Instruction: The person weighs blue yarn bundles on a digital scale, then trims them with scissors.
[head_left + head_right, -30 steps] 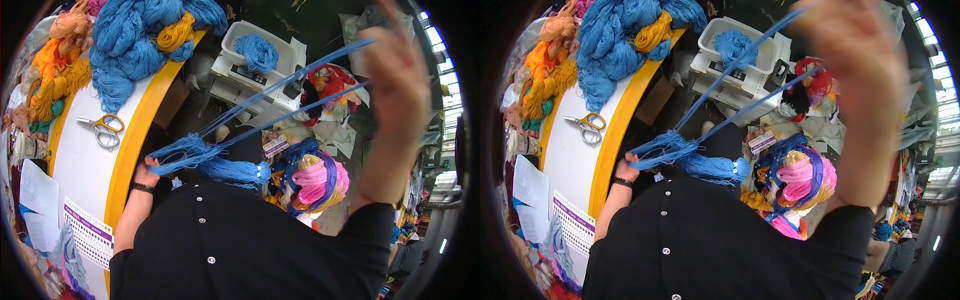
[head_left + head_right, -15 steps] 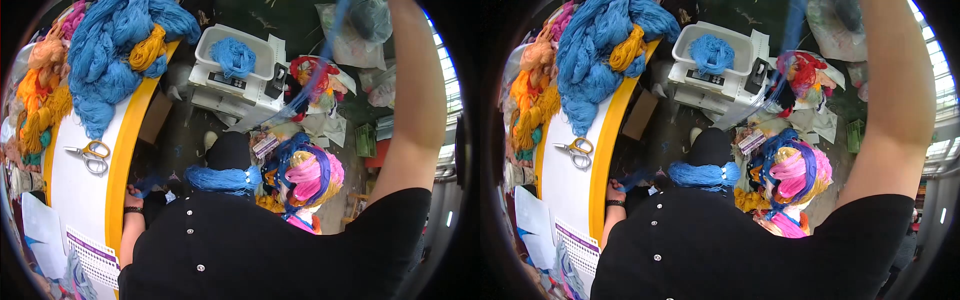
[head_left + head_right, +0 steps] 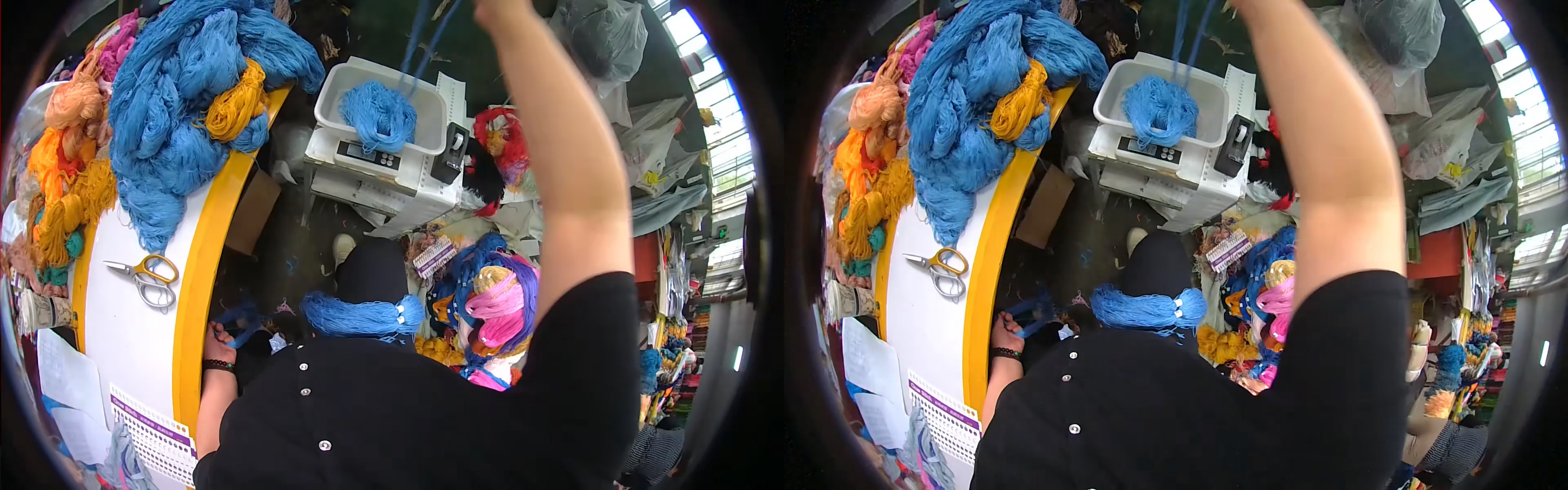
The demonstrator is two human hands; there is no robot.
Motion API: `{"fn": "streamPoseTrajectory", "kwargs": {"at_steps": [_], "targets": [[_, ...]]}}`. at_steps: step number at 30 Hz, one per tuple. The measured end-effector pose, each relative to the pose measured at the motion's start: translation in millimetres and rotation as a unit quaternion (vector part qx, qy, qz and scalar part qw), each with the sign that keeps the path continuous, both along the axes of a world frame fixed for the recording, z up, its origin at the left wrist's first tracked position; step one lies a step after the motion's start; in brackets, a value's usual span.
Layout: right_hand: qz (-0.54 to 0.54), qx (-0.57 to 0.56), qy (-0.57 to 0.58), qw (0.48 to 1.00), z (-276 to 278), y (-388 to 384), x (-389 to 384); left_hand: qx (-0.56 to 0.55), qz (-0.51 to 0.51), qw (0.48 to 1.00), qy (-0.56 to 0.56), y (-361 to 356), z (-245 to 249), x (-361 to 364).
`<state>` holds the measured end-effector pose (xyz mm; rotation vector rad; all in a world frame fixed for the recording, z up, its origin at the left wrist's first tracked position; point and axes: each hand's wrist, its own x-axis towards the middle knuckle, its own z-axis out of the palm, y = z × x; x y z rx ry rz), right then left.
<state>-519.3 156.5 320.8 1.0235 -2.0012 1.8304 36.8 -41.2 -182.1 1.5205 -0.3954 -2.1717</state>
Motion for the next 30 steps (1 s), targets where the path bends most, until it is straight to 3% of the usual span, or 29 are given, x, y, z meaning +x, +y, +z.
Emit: {"fn": "streamPoseTrajectory", "kwargs": {"at_steps": [2, 4, 8, 10, 12, 17, 21, 26, 30], "targets": [[-0.024, 0.003, -0.083, 0.996, -55.4, -8.0, 16.2, 0.004, 0.002, 1.0, -0.01, 1.0, -2.3, -2.6], [-0.06, 0.238, 0.119, 0.962, -175.4, 3.7, -22.7, 0.001, -0.012, 1.0, -0.007, -0.4, -6.1, 1.0], [0.008, 0.351, 0.081, 0.933, -245.9, 25.5, 40.8, -0.002, -0.015, 1.0, 0.001, 3.2, -1.7, 4.1], [0.015, 0.369, 0.068, 0.927, -255.2, 37.8, 61.6, -0.003, -0.017, 1.0, -0.003, 6.1, 1.2, 4.8], [-0.017, 0.324, 0.147, 0.935, -257.8, 52.2, 74.8, -0.003, -0.027, 1.0, -0.007, 6.3, 3.5, 4.7], [-0.096, 0.288, 0.066, 0.951, -249.3, 77.9, 89.3, -0.008, -0.037, 0.999, -0.021, 8.7, 10.3, -3.0], [-0.086, 0.311, 0.081, 0.943, -258.0, 85.7, 88.9, -0.008, -0.031, 0.999, -0.022, 10.3, 7.9, -4.8], [-0.049, 0.356, 0.23, 0.904, -261.1, 76.4, 94.2, -0.017, -0.042, 0.999, -0.023, 13.8, 12.4, -5.9], [-0.065, 0.424, 0.241, 0.871, -272.1, 67.6, 95.8, -0.019, -0.048, 0.999, -0.015, 12.7, 9.0, -1.7]]}}
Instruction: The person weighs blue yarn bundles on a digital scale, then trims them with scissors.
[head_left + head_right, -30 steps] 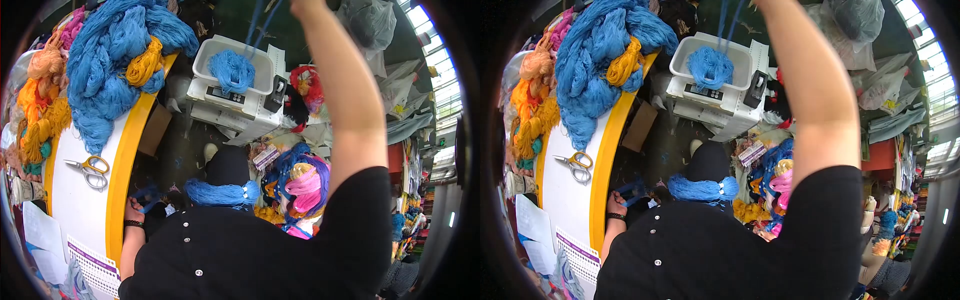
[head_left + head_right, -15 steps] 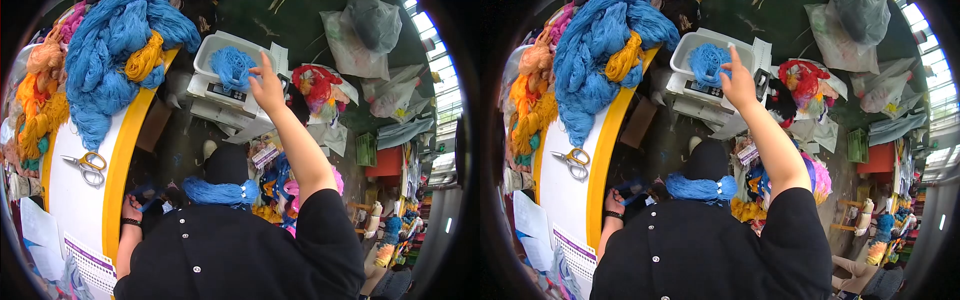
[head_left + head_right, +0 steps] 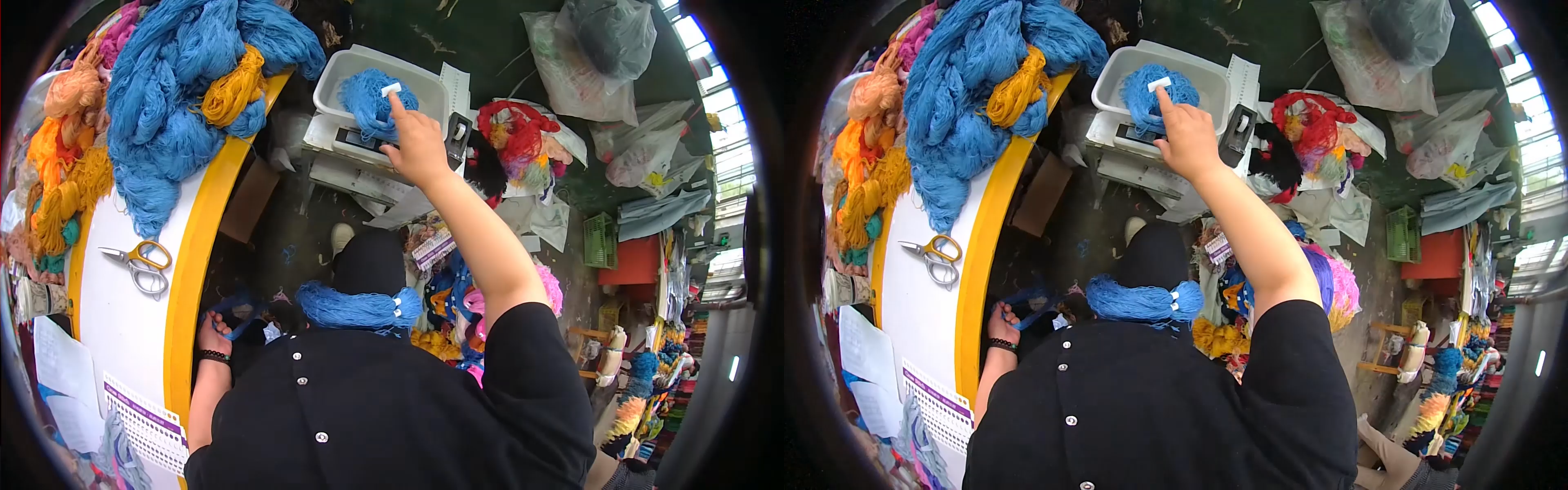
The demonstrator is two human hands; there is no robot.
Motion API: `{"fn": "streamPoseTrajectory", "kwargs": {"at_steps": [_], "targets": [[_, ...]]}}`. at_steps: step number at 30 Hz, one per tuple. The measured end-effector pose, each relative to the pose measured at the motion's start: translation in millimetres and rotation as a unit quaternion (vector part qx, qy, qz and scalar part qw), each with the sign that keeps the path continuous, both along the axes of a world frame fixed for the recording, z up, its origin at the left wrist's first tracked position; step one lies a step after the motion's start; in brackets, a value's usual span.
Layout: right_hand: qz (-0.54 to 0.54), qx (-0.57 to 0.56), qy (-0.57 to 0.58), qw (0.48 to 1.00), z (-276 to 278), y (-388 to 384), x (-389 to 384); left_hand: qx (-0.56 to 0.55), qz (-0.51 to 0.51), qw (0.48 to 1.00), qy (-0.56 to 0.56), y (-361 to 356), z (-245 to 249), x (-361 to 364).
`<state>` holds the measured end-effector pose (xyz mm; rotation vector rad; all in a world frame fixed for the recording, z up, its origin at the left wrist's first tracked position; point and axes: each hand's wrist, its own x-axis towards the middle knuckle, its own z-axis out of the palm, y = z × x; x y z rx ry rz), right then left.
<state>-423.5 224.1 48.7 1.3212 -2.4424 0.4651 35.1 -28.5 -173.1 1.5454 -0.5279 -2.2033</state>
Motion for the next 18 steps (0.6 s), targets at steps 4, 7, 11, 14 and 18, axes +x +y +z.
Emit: {"fn": "streamPoseTrajectory", "kwargs": {"at_steps": [4, 7, 11, 14, 18], "targets": [[-0.006, -0.001, 0.077, 0.997, -13.4, -10.2, -0.7, -0.002, 0.002, 1.0, 0.004, -0.4, -4.0, 3.1], [-0.017, -0.005, 0.109, 0.994, -18.7, -18.1, -0.4, -0.006, -0.004, 1.0, 0.004, -0.4, -5.9, 3.9], [-0.025, 0.021, 0.155, 0.987, -29.5, -27.7, -12.4, -0.006, -0.014, 1.0, 0.011, -1.0, -7.7, 4.9], [-0.05, 0.011, 0.036, 0.998, -19.3, -30.4, -22.5, -0.004, -0.014, 1.0, 0.016, -0.7, -7.9, 5.0], [-0.047, -0.209, -0.225, 0.951, 35.1, -39.0, -39.8, -0.005, -0.01, 1.0, 0.022, 0.0, -9.1, 3.1]]}}
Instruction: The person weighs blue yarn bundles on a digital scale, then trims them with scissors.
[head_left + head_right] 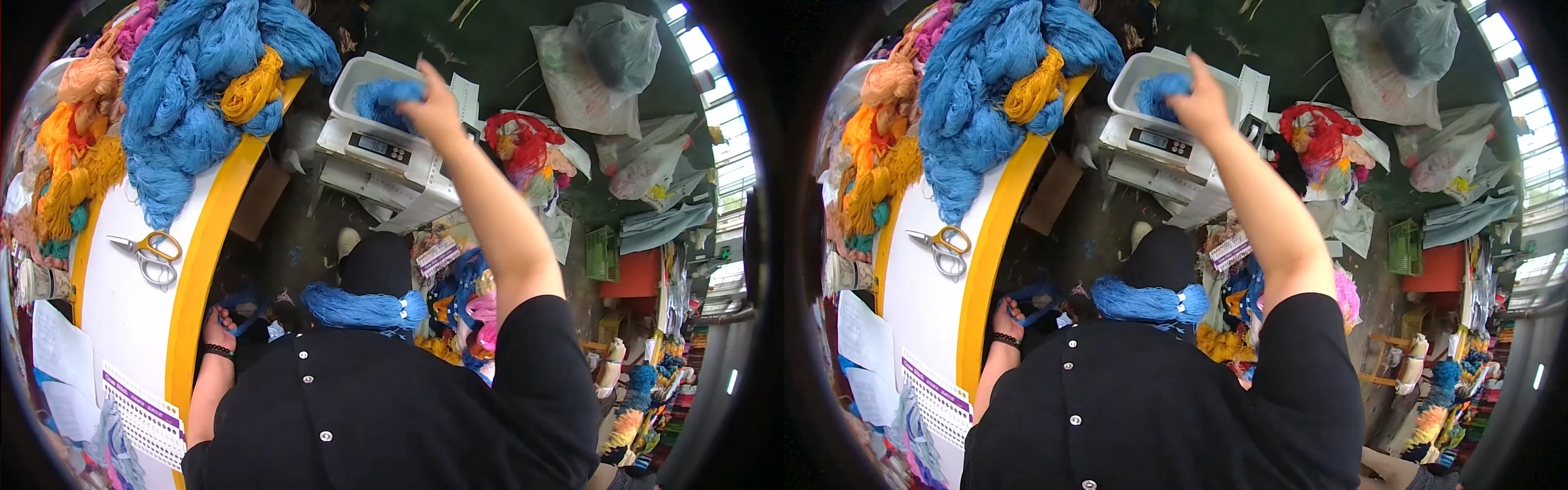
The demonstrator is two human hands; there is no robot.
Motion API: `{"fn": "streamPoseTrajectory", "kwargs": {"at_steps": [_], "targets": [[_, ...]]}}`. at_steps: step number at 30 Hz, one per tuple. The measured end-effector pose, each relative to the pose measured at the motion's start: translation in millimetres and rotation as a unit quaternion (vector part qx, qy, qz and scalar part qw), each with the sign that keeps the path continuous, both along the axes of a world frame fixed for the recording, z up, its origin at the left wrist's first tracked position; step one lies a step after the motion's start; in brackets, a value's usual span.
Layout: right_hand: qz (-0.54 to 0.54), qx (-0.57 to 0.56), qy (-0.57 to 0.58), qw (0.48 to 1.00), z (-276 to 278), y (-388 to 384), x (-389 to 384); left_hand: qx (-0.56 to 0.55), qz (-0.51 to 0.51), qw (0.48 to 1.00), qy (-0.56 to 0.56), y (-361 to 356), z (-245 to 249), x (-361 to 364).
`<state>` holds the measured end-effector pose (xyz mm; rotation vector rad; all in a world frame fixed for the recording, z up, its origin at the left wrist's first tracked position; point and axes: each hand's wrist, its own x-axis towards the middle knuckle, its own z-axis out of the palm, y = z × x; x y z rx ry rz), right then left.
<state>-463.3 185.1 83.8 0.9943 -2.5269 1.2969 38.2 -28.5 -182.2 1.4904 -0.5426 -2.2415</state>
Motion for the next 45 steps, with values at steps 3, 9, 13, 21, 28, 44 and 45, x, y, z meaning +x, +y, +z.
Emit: {"fn": "streamPoseTrajectory", "kwargs": {"at_steps": [3, 9, 13, 21, 28, 44, 45], "targets": [[0.154, -0.209, -0.18, 0.949, 107.6, -3.9, 5.2, 0.008, -0.001, 1.0, 0.01, -2.4, -6.3, 3.0], [0.158, -0.277, -0.032, 0.947, 284.3, -5.3, 118.7, -0.024, -0.059, 0.998, 0.015, -1.1, -16.5, 4.2], [0.217, -0.321, 0.136, 0.912, 347.4, 7.0, 169.1, 0.111, -0.128, 0.98, 0.109, 0.8, 8.0, 0.3], [0.304, 0.063, 0.141, 0.94, 208.3, -3.9, 263.7, 0.032, -0.32, 0.803, 0.502, 15.6, 161.5, -37.1], [0.431, 0.235, -0.024, 0.871, 120.7, -14.9, 322.2, -0.306, -0.39, 0.804, 0.326, 42.4, 297.1, -70.9], [0.3, -0.168, -0.431, 0.834, 75.1, 28.0, 308.1, -0.371, -0.48, 0.762, 0.227, 70.4, 336.7, -41.3], [0.275, -0.209, -0.5, 0.794, 80.3, 33.3, 311.3, -0.349, -0.466, 0.782, 0.223, 70.0, 335.9, -42.8]]}}
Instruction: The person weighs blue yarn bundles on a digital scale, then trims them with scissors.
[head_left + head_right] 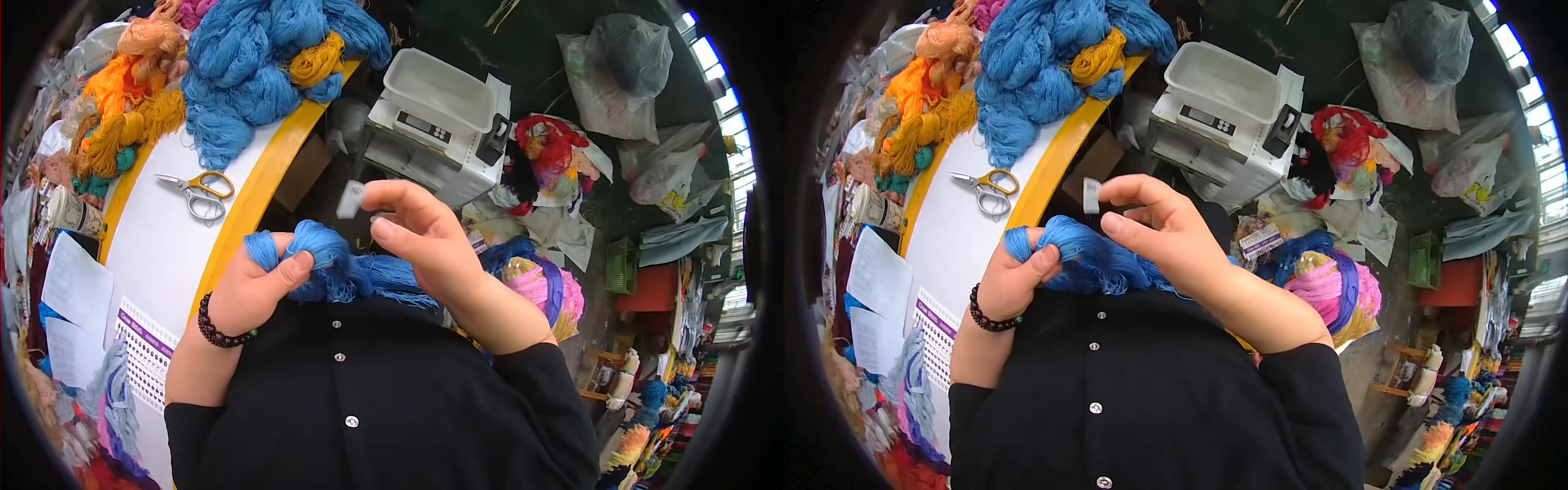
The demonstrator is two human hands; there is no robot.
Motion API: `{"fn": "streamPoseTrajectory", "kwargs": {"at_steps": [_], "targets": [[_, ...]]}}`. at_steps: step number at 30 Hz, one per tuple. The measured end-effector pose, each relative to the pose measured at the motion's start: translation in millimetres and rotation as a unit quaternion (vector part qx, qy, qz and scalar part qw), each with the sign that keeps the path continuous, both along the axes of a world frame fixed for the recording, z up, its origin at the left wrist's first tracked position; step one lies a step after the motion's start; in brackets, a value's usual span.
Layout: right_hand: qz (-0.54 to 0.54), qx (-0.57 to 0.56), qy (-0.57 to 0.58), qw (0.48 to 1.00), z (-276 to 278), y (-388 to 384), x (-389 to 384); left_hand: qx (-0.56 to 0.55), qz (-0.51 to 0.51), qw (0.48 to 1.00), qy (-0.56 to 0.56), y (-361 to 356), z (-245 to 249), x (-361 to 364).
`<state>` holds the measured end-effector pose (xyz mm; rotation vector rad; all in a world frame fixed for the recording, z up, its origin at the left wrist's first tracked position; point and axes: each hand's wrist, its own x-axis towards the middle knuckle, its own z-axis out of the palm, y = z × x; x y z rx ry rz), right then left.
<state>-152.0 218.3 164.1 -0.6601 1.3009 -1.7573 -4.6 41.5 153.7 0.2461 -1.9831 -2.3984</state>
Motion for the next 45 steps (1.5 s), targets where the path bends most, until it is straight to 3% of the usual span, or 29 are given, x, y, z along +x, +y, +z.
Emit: {"fn": "streamPoseTrajectory", "kwargs": {"at_steps": [2, 8, 12, 13, 16, 18, 23, 24, 26, 28, 29, 30, 33, 34, 36, 37, 39, 41, 42, 43, 45], "targets": [[0.017, -0.075, 0.027, 0.997, -7.8, 3.4, 3.2, 0.023, 0.007, 1.0, -0.001, 2.0, -4.7, -4.8], [-0.038, -0.042, 0.173, 0.983, -24.7, -7.8, 18.6, 0.049, 0.029, 0.998, -0.004, 7.0, -12.5, -10.5], [-0.076, -0.006, 0.323, 0.943, -22.0, -10.7, 13.7, 0.047, 0.03, 0.998, -0.018, 10.8, -7.7, -10.1], [-0.042, -0.01, 0.367, 0.929, -21.5, -8.9, 7.3, 0.046, 0.026, 0.998, -0.021, 10.4, -6.5, -10.1], [0.113, -0.023, 0.305, 0.945, -20.4, -13.5, -3.9, 0.049, -0.012, 0.998, -0.025, 9.4, -4.9, -8.0], [0.233, 0.083, 0.213, 0.945, -1.8, -12.7, -9.3, 0.044, -0.05, 0.997, -0.035, 3.5, -1.0, -8.6], [0.209, 0.076, 0.343, 0.913, -6.3, -11.8, -2.6, -0.025, -0.11, 0.991, -0.076, -6.0, 11.9, -7.7], [0.179, 0.067, 0.399, 0.897, -3.9, -9.9, 1.2, -0.025, -0.111, 0.99, -0.078, -5.2, 17.8, -8.3], [0.11, -0.005, 0.507, 0.855, -3.7, -6.6, 10.4, 0.01, -0.111, 0.976, -0.187, -1.7, 33.5, -11.4], [0.038, -0.033, 0.62, 0.783, -4.2, -2.3, 15.9, 0.116, -0.101, 0.959, -0.237, 3.7, 24.7, -8.8], [-0.003, -0.069, 0.677, 0.733, -10.1, -4.6, 15.7, 0.16, -0.121, 0.948, -0.248, 3.4, 23.5, -9.6], [-0.002, -0.069, 0.675, 0.734, -10.4, -4.5, 14.3, 0.161, -0.12, 0.947, -0.249, 1.5, 18.5, -8.4], [-0.055, -0.107, 0.782, 0.611, -11.1, -2.1, 5.9, 0.248, -0.072, 0.942, -0.213, -0.8, 7.3, -4.9], [-0.054, -0.105, 0.782, 0.612, -13.0, -1.1, 4.2, 0.249, -0.073, 0.942, -0.214, 2.1, 5.9, -4.6], [-0.072, -0.12, 0.82, 0.555, -16.4, 0.4, 2.0, 0.089, 0.018, 0.979, -0.185, 8.7, 1.6, -2.7], [-0.071, -0.119, 0.82, 0.556, -16.9, 0.9, 2.0, 0.089, 0.018, 0.979, -0.185, 11.6, 0.8, -2.6], [-0.068, -0.102, 0.818, 0.562, -18.2, 1.2, 3.0, -0.064, 0.066, 0.995, -0.04, 16.6, -0.5, -2.0], [-0.071, -0.097, 0.74, 0.661, -24.0, -3.8, 4.0, -0.092, 0.088, 0.992, 0.001, 17.6, -7.3, -2.4], [-0.065, -0.118, 0.665, 0.735, -28.5, -8.8, 3.8, -0.239, 0.107, 0.96, 0.101, 15.9, -9.2, -4.4], [-0.052, -0.093, 0.625, 0.773, -28.1, -9.6, 4.4, -0.379, 0.122, 0.896, 0.199, 14.5, -11.0, -6.3], [-0.024, -0.024, 0.537, 0.843, -26.1, -8.7, 6.9, -0.385, 0.127, 0.889, 0.212, 16.5, -17.7, -10.5]]}}
